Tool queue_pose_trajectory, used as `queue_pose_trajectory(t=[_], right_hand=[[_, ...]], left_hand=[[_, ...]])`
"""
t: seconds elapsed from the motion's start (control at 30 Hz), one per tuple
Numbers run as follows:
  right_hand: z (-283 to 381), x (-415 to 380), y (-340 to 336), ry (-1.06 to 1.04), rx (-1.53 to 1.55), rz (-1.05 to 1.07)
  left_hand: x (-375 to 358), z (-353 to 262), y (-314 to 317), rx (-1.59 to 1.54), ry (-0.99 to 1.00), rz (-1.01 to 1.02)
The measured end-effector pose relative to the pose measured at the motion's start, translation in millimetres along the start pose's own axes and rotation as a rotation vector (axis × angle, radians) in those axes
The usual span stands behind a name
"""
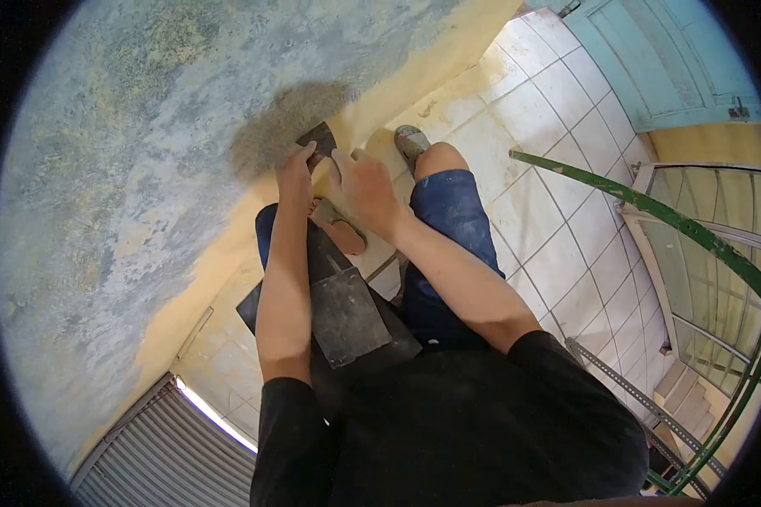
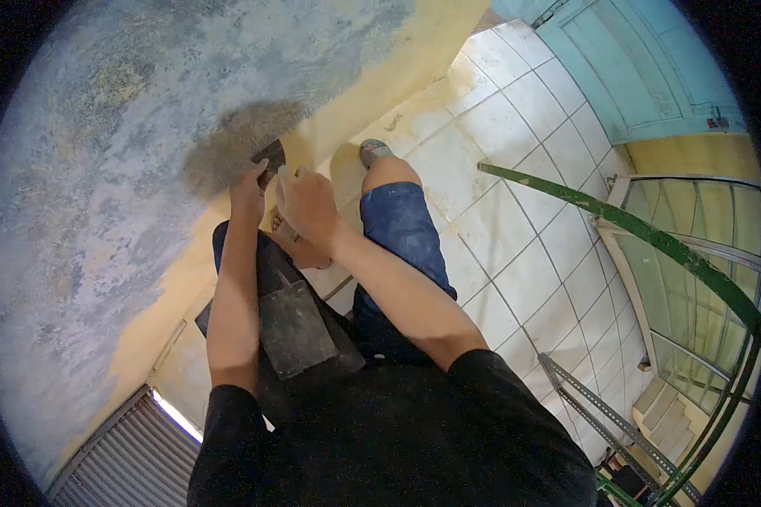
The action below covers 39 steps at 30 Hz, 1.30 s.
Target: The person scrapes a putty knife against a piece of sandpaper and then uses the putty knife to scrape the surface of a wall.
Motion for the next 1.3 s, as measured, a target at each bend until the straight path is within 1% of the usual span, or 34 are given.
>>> queue_pose_trajectory(t=[0.03,0.07,0.13,0.2,0.27,0.37,0.47,0.53,0.6,0.67,0.73,0.77,0.83,0.9,0.93,0.97,1.0,1.03,1.07,1.1,1.13,1.17,1.2,1.23,1.27,1.3], right_hand=[[1,3,2,-0.006,0.000,-0.003],[3,4,3,-0.035,-0.007,-0.026],[-1,-13,15,-0.043,-0.013,-0.017],[-14,6,19,0.005,-0.033,0.008],[-10,1,16,0.003,-0.032,0.025],[0,-3,15,-0.004,-0.010,0.027],[-6,-1,23,0.001,0.017,0.023],[-8,7,17,-0.016,0.017,-0.010],[-6,1,22,-0.026,-0.028,0.065],[0,-3,23,-0.016,-0.019,0.030],[-4,-8,27,-0.004,-0.019,0.017],[-9,-6,30,0.016,-0.021,0.027],[-19,5,26,0.017,-0.030,0.019],[-37,2,26,0.132,0.057,0.086],[-40,1,23,0.123,0.055,0.076],[-46,1,22,0.166,0.035,0.085],[-50,-1,20,0.210,0.015,0.100],[-49,-3,17,0.195,0.011,0.100],[-60,-7,12,0.321,0.009,0.067],[-70,-13,7,0.447,0.008,0.034],[-96,-15,25,0.430,0.003,0.037],[-149,-21,44,0.482,0.049,-0.144],[-151,-22,30,0.533,0.100,-0.324],[-148,-19,29,0.517,0.100,-0.317],[-170,-36,42,0.817,0.476,-0.330],[-165,-51,56,1.109,0.861,-0.330]], left_hand=[[-6,-11,0,-0.036,0.052,-0.010],[2,-16,2,-0.041,0.055,-0.012],[10,5,-6,0.030,-0.028,0.002],[15,6,-2,0.016,-0.026,0.015],[9,9,-5,0.014,-0.037,0.018],[6,-6,-5,-0.005,0.021,0.016],[5,15,-18,-0.064,-0.052,-0.037],[20,14,-12,-0.036,-0.082,-0.018],[13,17,-15,-0.045,-0.059,-0.026],[14,3,-15,-0.052,-0.025,-0.029],[18,17,-22,0.040,-0.088,-0.060],[17,23,-24,0.037,-0.094,-0.059],[28,24,-16,0.014,-0.094,0.023],[28,26,-17,0.051,-0.099,0.073],[28,25,-14,0.082,-0.103,0.117],[29,22,-14,0.074,-0.086,0.120],[26,24,-20,0.083,-0.120,0.075],[23,26,-26,0.092,-0.156,0.029],[22,24,-31,0.077,-0.146,0.026],[20,15,-40,0.207,-0.077,-0.030],[18,5,-49,0.336,-0.007,-0.089],[17,2,-54,0.320,0.001,-0.096],[16,-7,-58,0.354,0.069,-0.084],[14,-15,-61,0.389,0.136,-0.074],[12,-16,-68,0.378,0.139,-0.083],[7,-23,-64,0.440,0.156,-0.031]])
Point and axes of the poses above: each hand's wrist, its own x-axis towards the middle knuckle, its own y-axis out of the palm, z = x × y, the point moved 9 cm from there along x, towards the middle knuckle, and after that the axes turned 6 degrees about x, right-handed, at the moved point
